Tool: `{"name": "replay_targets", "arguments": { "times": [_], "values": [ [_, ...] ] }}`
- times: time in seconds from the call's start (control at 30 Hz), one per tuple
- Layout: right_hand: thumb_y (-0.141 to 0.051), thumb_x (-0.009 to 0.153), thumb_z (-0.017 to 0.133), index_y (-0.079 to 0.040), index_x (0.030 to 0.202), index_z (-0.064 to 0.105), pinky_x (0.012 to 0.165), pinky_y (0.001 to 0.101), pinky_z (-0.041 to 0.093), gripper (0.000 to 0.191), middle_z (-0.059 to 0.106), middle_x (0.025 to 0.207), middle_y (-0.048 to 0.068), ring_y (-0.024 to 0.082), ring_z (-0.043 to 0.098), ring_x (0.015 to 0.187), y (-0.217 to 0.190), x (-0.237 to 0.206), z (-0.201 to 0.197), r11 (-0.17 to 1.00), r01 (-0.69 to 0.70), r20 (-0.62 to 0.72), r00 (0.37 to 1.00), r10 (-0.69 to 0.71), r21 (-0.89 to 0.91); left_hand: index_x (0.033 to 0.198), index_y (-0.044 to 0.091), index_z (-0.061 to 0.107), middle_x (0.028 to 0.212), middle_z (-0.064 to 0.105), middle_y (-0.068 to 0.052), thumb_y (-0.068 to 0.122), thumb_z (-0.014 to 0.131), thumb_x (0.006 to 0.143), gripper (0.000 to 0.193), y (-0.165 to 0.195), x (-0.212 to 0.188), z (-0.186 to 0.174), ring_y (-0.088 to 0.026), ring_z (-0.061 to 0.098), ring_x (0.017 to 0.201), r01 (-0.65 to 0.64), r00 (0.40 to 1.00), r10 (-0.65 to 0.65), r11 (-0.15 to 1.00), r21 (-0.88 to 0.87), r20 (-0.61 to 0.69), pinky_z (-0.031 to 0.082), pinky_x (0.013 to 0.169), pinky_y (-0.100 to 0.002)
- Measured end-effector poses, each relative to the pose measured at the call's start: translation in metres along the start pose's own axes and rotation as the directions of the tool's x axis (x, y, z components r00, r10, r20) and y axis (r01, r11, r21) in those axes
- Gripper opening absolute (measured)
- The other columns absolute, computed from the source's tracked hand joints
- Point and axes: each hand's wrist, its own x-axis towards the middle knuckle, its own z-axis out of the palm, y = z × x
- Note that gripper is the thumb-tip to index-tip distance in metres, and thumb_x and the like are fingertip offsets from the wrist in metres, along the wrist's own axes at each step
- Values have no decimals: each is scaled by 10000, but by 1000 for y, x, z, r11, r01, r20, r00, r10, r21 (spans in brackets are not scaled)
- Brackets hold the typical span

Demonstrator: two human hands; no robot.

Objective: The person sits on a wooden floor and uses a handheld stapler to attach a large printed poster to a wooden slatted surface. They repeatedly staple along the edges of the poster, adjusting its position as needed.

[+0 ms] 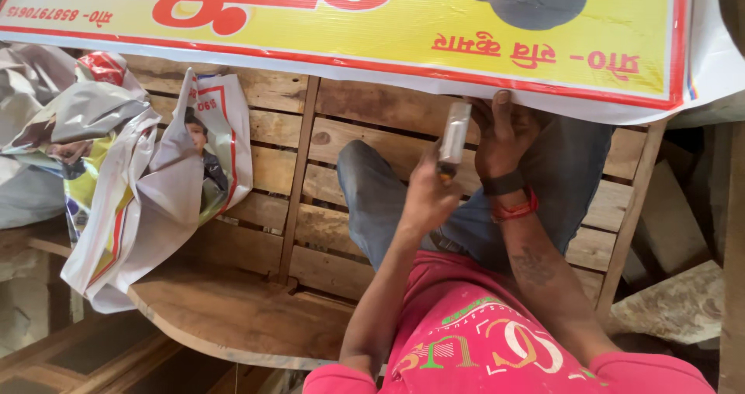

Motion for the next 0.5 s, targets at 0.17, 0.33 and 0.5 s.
{"name": "replay_targets", "arguments": {
  "times": [0.17, 0.33, 0.5],
  "values": [
    [-264, 1116, 657, -44, 956, 687, 643, 250, 460, 273, 652, 836, 0, 71, 561, 715, 7, 1, -13, 983, 112, 18, 994, -110, -149, 1449, -14, 488, 1257, 632, -277, -37, 572, 737, 718, 17, 10, 21, -466, 616, 1195, -101, 994, 102, 994, 45, -33, 516, 1003, -474],
    [-285, 1109, 641, -65, 892, 661, 587, 246, 421, 310, 628, 764, -16, 61, 535, 651, 6, 1, -18, 977, 88, 34, 996, -83, -195, 1441, -20, 488, 1260, 622, -286, -39, 565, 744, 702, 18, 17, 30, -472, 605, 1198, -126, 991, 129, 989, 75, -34, 515, 1013, -486],
    [-306, 1087, 629, -78, 894, 670, 570, 236, 410, 302, 618, 745, -30, 49, 521, 632, 7, 2, -24, 982, 26, 37, 999, -19, -190, 1414, -20, 504, 1249, 625, -284, -39, 564, 759, 658, 13, 20, 35, -473, 608, 1195, -117, 991, 121, 991, 71, -52, 512, 1018, -498]
  ]
}}
